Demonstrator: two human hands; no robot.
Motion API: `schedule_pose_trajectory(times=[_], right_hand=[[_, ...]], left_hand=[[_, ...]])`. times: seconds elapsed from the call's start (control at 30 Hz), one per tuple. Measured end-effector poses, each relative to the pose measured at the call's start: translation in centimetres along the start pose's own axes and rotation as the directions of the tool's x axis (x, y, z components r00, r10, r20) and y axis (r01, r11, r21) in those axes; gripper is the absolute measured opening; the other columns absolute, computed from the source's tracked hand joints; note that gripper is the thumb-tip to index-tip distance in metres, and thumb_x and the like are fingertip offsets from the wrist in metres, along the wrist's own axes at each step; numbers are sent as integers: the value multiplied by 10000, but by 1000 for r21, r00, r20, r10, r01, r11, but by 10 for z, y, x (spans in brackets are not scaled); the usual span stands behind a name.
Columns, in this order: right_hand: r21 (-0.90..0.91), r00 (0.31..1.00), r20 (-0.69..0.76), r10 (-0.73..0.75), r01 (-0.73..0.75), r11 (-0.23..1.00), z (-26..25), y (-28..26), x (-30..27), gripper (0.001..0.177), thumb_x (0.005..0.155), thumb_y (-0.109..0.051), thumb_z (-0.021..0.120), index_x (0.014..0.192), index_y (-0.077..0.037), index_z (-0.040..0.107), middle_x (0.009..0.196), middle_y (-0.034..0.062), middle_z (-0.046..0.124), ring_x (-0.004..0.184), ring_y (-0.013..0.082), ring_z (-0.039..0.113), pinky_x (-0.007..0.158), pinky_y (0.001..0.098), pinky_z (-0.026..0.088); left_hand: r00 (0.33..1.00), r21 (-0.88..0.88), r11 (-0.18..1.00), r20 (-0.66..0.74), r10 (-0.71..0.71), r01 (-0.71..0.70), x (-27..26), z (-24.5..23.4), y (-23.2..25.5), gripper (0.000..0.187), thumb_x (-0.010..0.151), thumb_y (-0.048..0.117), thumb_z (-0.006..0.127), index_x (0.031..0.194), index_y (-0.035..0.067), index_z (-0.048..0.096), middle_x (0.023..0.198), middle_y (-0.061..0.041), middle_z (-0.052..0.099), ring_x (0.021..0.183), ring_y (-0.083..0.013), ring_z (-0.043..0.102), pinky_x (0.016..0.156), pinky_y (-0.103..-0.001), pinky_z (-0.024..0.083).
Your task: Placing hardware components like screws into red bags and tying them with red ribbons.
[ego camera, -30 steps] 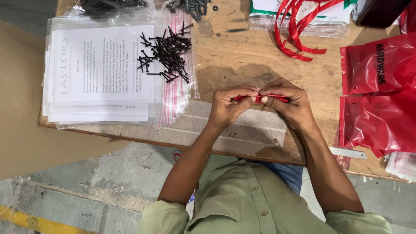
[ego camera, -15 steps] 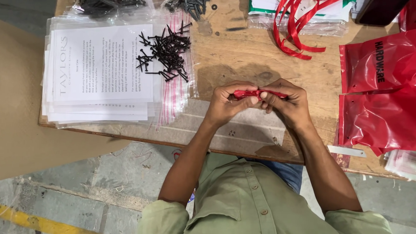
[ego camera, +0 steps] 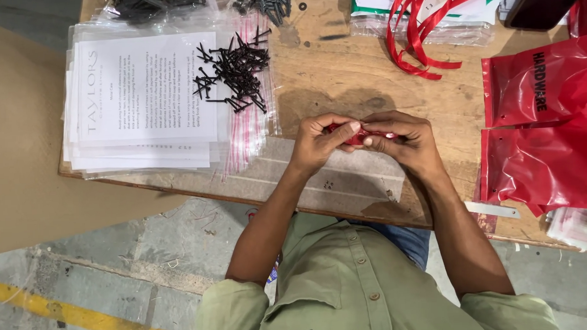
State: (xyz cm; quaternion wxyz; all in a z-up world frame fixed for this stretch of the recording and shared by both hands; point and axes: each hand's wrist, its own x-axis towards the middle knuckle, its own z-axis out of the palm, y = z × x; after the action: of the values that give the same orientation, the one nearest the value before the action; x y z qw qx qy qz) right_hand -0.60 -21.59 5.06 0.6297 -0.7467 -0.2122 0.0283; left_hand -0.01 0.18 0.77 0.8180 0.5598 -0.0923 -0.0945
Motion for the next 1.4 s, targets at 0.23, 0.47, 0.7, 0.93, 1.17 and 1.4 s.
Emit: schedule_pose_trajectory(times=[0.23,0.47,0.7,0.93,1.17,1.4], right_hand=[[142,991,-96,94,-80,987,-2,17,-7,221,907,-12,786,1126,8,763,1160,161,752,1033,193,725,887,298,604],[405,954,-80,289,-234,884,-6,15,-8,210,916,14,751,1125,42,751,1098,172,755,944,207,739,812,320,641],[302,990,-13,141,-131,944,-4,-3,-3,263,902,32,744,1164,14,735,1231,158,688,1051,214,707,879,333,623],[324,994,1,108,-102,941,-4,9,-8,184,943,35,730,1124,14,751,1176,145,675,985,221,720,825,324,634],[351,994,5,112,-106,930,-4,8,-5,196,932,13,743,1127,25,740,1131,157,679,941,223,713,800,320,623],[172,994,-46,95,-86,981,2,11,-6,262,875,33,789,1132,11,746,1117,130,712,974,189,709,829,297,613]], left_hand=[[946,141,944,170,275,-300,0,6,11,334,905,103,816,1212,12,723,1153,-116,750,1040,-167,730,917,-300,622],[954,218,931,135,267,-292,-4,8,10,324,883,87,860,1186,42,755,1151,-111,770,1050,-161,743,928,-285,622],[942,319,888,74,326,-332,-3,4,15,228,897,100,846,1108,44,783,1125,-118,769,993,-166,751,854,-277,632],[939,325,881,147,311,-343,-2,5,22,197,918,85,839,1105,56,785,1129,-118,757,1005,-165,738,856,-290,619],[924,332,863,182,337,-381,-1,2,12,256,897,87,837,1144,61,771,1130,-121,760,1041,-188,753,900,-309,645],[940,230,913,125,317,-338,-2,3,10,202,926,75,809,1121,37,770,1119,-131,765,1002,-186,761,867,-302,649]])
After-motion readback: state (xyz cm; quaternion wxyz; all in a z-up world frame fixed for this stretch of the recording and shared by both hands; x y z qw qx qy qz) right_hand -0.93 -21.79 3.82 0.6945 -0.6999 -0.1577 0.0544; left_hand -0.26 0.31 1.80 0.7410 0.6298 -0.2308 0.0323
